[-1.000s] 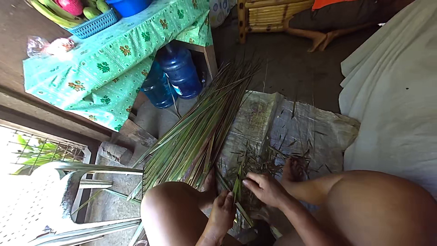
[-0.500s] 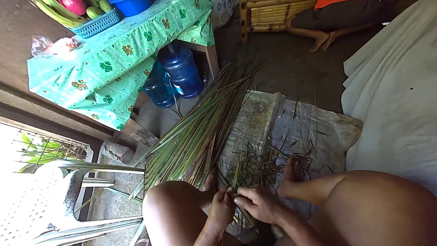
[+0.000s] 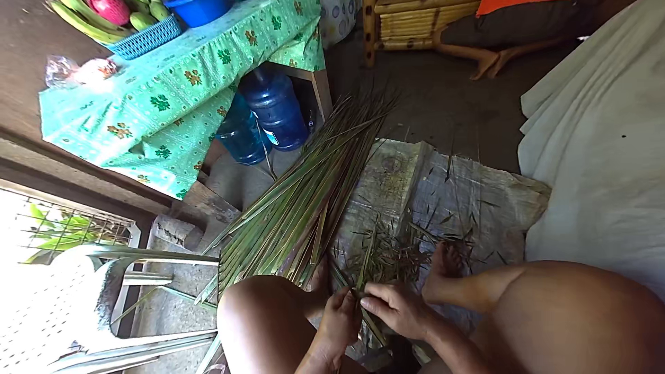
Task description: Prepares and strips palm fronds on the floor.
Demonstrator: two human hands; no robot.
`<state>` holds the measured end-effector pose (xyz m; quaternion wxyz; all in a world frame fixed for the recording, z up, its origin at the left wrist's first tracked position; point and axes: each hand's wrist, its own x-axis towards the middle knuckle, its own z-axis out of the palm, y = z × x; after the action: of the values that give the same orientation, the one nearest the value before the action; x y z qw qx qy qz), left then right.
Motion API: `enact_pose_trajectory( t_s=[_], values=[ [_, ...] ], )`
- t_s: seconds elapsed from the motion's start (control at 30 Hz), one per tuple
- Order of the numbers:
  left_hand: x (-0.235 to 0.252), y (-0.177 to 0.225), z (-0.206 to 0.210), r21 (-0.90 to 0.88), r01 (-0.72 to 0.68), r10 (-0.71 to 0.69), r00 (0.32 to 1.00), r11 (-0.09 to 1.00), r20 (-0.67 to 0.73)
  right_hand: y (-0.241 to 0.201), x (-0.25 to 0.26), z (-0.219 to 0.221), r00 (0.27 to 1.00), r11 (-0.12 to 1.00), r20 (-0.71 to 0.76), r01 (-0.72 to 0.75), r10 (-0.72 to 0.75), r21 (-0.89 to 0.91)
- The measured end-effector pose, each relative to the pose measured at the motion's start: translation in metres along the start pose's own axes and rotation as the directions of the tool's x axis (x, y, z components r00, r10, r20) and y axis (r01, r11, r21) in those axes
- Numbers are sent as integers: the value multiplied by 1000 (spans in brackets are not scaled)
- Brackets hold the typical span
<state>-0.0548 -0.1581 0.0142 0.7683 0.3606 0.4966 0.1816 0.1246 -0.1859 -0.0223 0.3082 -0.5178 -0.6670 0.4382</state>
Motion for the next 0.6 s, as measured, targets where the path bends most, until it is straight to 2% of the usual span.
enact_pose_trajectory(
  t_s=[0.07, 0.23, 0.3, 0.4, 0.47, 0.53, 0.6],
  values=[
    [-3, 0, -1, -8, 22, -22, 1000, 1000, 20, 5, 1, -4, 1000, 998, -24, -16, 15, -54],
    [-10, -6, -1, -11, 47, -46, 998, 999, 39, 20, 10, -26, 982, 971, -79, -182, 172, -151],
    [-12, -6, 0, -2, 52, -52, 998, 999, 34, 23, 11, -25, 977, 965, -118, -198, 179, -174],
    [-18, -8, -1, 33, 52, -53, 997, 998, 53, 32, 12, -37, 944, 964, -258, -242, 208, -109],
    [-20, -11, -3, 46, 47, -50, 997, 998, 58, 37, 12, -49, 922, 961, -299, -272, 245, -53],
    [-16, -11, -4, 38, 48, -50, 998, 998, 48, 32, 11, -49, 938, 967, -241, -255, 249, 8],
    [-11, -8, -3, 35, 29, -29, 999, 999, 17, 19, 8, -38, 970, 975, -105, -217, 221, 53]
  ],
)
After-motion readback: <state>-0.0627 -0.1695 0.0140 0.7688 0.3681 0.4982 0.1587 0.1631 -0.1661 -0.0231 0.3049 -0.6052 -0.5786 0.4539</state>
